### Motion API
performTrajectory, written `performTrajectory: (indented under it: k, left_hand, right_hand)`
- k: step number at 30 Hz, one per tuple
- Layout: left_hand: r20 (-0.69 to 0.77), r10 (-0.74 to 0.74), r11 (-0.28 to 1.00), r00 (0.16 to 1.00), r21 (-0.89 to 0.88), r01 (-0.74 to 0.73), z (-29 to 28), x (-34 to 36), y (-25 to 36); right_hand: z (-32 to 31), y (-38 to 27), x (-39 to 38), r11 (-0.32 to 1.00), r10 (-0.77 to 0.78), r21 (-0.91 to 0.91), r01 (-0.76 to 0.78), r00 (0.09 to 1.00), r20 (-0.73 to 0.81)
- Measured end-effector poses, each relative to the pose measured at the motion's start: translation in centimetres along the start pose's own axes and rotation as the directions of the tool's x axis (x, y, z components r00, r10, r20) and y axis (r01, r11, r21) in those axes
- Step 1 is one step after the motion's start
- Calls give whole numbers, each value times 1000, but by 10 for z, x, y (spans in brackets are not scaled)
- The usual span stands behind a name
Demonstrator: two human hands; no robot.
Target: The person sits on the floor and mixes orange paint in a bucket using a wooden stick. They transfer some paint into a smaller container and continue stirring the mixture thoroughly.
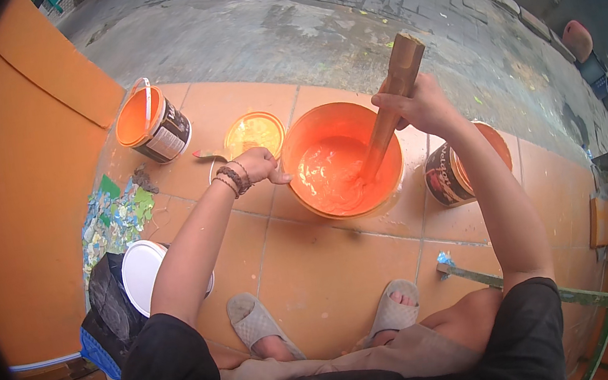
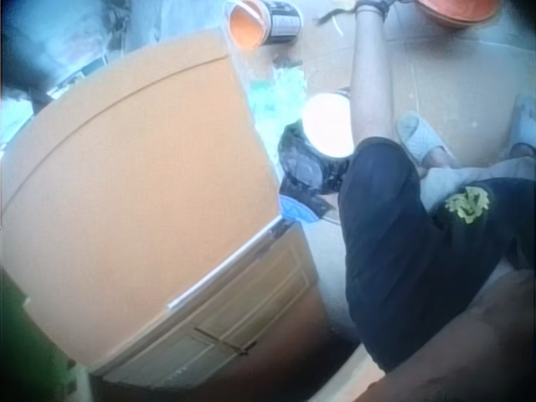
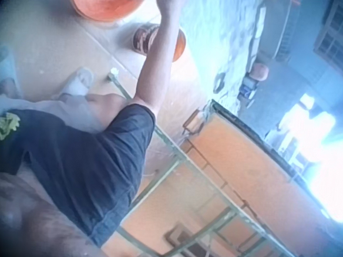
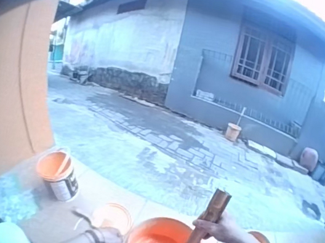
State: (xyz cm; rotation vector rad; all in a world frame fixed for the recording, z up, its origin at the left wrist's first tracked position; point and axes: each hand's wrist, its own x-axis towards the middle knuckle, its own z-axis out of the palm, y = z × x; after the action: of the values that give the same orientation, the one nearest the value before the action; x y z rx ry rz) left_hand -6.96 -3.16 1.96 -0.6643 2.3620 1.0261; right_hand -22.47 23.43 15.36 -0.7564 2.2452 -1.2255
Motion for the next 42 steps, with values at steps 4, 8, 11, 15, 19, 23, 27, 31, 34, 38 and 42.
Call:
performTrajectory:
  k: [4,8,11,15,19,23,27,31,34,38,42]
  left_hand:
    - [26,7,999,1000,32,-7,-4,-2,14]
    - [-7,-26,999,1000,43,27,-3,-3,15]
    - [-4,-37,999,999,-19,37,-7,-8,12]
    - [49,-48,996,998,80,44,-6,3,8]
    - [78,-68,997,995,43,65,-6,2,12]
    - [54,-72,997,996,-5,72,-6,-2,14]
    - [26,-62,998,998,7,61,-6,-3,22]
    - [-3,-50,999,999,16,50,-7,-8,14]
    - [2,-61,998,998,-9,61,-6,-7,8]
    - [32,-76,997,997,-12,77,-8,-11,23]
    - [22,-85,996,996,-15,85,-8,-7,15]
  right_hand:
    - [17,9,19,985,-170,-42,166,980,-105]
    - [57,-5,16,905,-412,-120,408,911,-9]
    - [79,-20,-10,889,-444,-101,447,895,53]
    - [59,-16,-26,959,-271,-5,284,922,275]
    - [14,-13,-18,999,15,28,-20,986,168]
    - [2,-2,8,998,-35,-57,33,999,-20]
    - [34,3,24,975,-223,-33,221,972,-68]
    - [65,-11,4,954,-297,-11,300,948,113]
    - [51,-27,-15,995,-104,30,99,955,276]
    - [5,-5,-3,1000,9,-1,-9,994,113]
    - [3,-1,18,992,-70,-106,62,995,-67]
